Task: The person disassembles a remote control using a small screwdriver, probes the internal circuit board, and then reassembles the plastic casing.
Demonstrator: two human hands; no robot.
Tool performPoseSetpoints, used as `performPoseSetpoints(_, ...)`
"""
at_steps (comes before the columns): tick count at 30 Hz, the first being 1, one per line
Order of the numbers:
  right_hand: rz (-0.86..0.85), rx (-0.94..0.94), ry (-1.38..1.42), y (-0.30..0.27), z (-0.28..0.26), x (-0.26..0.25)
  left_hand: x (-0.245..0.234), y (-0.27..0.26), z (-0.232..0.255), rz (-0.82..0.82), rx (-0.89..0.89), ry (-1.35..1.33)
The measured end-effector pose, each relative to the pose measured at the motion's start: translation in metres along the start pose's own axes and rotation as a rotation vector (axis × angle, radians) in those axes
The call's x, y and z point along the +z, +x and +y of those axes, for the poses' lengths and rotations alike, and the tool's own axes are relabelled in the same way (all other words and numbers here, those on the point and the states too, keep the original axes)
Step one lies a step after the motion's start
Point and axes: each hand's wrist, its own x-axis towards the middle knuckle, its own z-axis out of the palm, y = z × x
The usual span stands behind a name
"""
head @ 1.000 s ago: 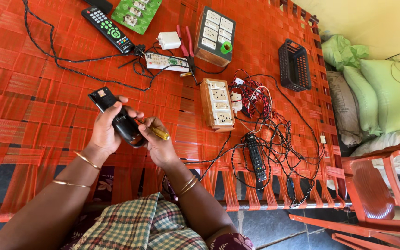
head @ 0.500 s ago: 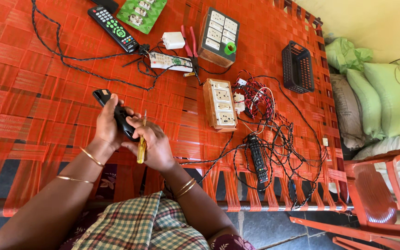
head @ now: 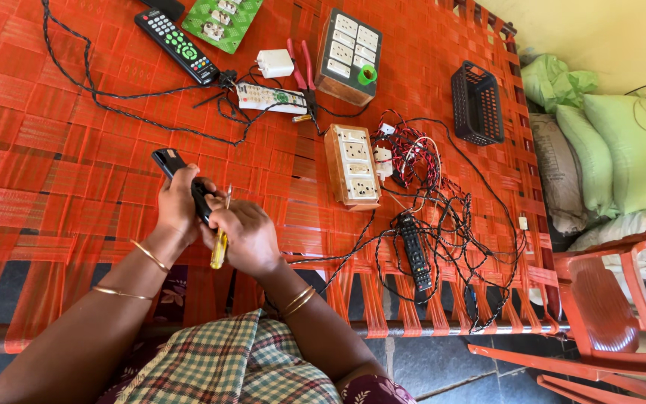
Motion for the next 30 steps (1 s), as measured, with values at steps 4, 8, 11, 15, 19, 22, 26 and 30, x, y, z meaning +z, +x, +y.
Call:
performPoseSetpoints(4, -0.071, -0.023, -0.061, -0.002, -0.005, -0.004, -0.004, 0.003, -0.003, 0.035, 0.005, 0.032)
performPoseSetpoints(8, -0.023, -0.033, -0.061, -0.007, -0.003, 0.002, -0.001, -0.003, 0.001, 0.001, 0.003, 0.016)
performPoseSetpoints(11, 0.019, 0.085, 0.035, -0.010, 0.002, 0.007, 0.001, -0.008, 0.001, -0.094, 0.060, 0.049)
performPoseSetpoints(15, 0.123, 0.047, -0.011, -0.007, 0.010, 0.005, -0.004, -0.003, -0.009, -0.192, 0.232, 0.306)
performPoseSetpoints(19, 0.167, 0.005, 0.087, -0.012, 0.015, 0.010, -0.009, 0.007, -0.001, -0.104, 0.092, 0.112)
performPoseSetpoints(22, 0.217, 0.067, 0.168, -0.015, 0.023, 0.016, -0.014, 0.004, 0.011, -0.082, -0.015, -0.043)
performPoseSetpoints(26, 0.172, 0.189, 0.168, -0.017, 0.027, 0.007, -0.017, 0.006, 0.014, -0.117, -0.015, -0.100)
performPoseSetpoints(30, 0.195, 0.205, 0.217, -0.015, 0.024, 0.004, -0.020, 0.009, 0.014, -0.112, -0.050, -0.093)
